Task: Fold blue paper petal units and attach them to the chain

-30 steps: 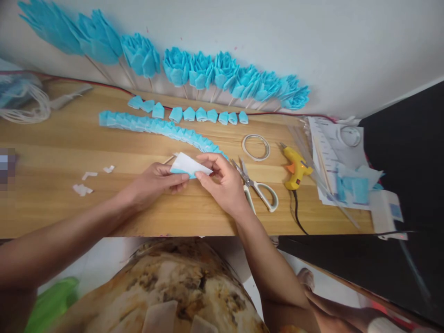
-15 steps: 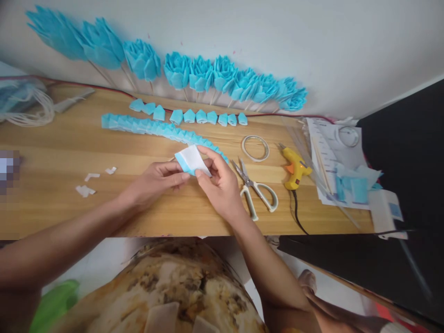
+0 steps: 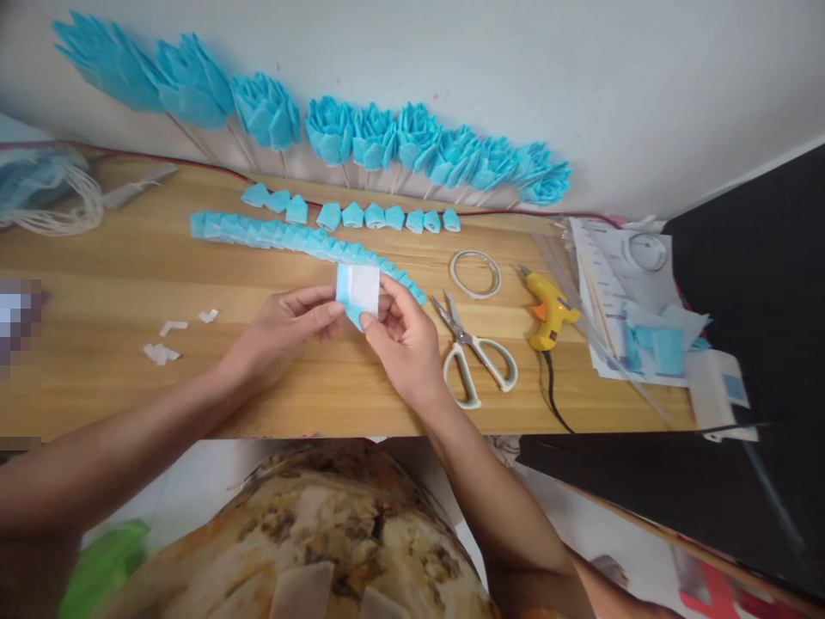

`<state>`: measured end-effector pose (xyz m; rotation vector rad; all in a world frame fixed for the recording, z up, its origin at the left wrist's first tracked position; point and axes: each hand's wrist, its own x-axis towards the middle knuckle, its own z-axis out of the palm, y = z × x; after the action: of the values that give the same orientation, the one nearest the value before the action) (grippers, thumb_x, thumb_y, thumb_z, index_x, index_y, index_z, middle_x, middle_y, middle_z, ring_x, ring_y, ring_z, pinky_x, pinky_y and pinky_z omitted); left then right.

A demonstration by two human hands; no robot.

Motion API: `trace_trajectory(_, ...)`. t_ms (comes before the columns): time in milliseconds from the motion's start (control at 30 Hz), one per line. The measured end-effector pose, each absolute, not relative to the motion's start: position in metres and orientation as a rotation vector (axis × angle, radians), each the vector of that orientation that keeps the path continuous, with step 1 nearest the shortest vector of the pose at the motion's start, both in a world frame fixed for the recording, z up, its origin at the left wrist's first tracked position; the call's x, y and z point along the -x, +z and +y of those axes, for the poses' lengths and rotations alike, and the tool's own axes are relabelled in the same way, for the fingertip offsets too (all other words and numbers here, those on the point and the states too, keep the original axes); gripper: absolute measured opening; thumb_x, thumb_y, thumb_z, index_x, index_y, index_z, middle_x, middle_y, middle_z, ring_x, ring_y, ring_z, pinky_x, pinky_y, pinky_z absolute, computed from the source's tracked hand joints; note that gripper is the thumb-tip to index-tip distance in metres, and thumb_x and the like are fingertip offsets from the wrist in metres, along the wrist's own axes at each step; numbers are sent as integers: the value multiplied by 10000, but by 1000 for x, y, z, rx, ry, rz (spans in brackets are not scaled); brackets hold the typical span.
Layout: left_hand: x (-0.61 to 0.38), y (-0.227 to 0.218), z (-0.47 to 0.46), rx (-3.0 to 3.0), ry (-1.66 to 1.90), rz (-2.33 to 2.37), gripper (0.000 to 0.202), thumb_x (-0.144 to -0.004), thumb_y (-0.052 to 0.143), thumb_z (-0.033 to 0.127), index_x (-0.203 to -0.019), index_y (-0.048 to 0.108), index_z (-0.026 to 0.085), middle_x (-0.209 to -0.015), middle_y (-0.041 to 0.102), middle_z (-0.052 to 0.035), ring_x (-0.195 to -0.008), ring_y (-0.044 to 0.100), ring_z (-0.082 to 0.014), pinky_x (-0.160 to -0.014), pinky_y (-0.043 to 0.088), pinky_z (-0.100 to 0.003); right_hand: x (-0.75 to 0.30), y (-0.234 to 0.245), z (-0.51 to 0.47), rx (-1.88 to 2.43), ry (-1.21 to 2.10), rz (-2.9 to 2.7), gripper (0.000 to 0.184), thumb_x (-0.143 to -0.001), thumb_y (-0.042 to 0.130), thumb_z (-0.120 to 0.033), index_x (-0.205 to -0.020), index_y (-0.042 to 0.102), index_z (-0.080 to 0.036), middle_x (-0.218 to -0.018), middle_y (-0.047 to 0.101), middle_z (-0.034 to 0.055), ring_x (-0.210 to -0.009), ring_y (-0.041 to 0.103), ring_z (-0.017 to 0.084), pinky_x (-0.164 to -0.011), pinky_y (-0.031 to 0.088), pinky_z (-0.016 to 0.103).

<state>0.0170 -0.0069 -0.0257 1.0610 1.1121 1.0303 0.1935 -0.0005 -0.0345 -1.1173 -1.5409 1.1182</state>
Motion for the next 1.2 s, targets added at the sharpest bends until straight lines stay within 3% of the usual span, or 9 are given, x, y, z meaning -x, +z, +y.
trace_trajectory(300,-16,-33,-5,-997,1008,1076,321,-777,750,445,-631,684,167,-647,604,0,-624,494,-112,-634,405,-264,-198,-40,-3,1130,1051,-1549,500,-900,636,-286,-1385,519,-259,-1018,731,44,-909,698,178,-855,605,363)
trace_trajectory(467,-15,-32,-4,-1029,942,1116,343,-780,730,437,-592,649,161,-615,584,2,-611,484,-109,-619,387,-254,-215,-33,1,1157,908,-1561,425,-950,601,-318,-1371,559,-281,-1121,716,65,-1017,695,187,-927,598,391)
trace_trajectory(633,-16,-25,-5,-1111,824,1118,313,-772,711,434,-619,655,167,-582,547,15,-586,457,-110,-584,352,-249,-214,-26,5,1117,1035,-1629,422,-943,617,-384,-1353,603,-282,-1240,706,78,-1110,685,216,-932,598,403)
trace_trajectory(800,-16,-27,-7,-1218,766,1064,359,-799,693,436,-580,601,167,-584,448,31,-574,387,-100,-560,280,-256,-210,-21,13,1172,1166,-1711,409,-866,699,-380,-1259,677,-268,-1083,736,32,-952,696,193,-831,591,360)
trace_trajectory(1000,-14,-32,-7,-1222,735,1046,363,-816,688,456,-602,609,173,-576,453,32,-561,384,-99,-553,278,-258,-212,-16,16,1165,1096,-1827,117,-875,673,-276,-968,721,-223,-900,731,5,-830,665,163,-787,537,321)
trace_trajectory(1067,-14,-32,-7,-1225,741,1027,380,-822,687,471,-600,607,174,-565,475,28,-560,403,-102,-558,297,-256,-215,-15,16,1095,1015,-1885,65,-860,673,-217,-917,703,-226,-913,719,5,-859,664,165,-811,528,325)
trace_trajectory(1200,-13,-29,-6,-1207,742,1004,398,-825,692,495,-606,615,172,-562,512,18,-562,435,-105,-563,324,-253,-220,-14,16,968,903,-2008,137,-848,648,-120,-895,692,-241,-1063,713,23,-1036,666,184,-939,512,365)
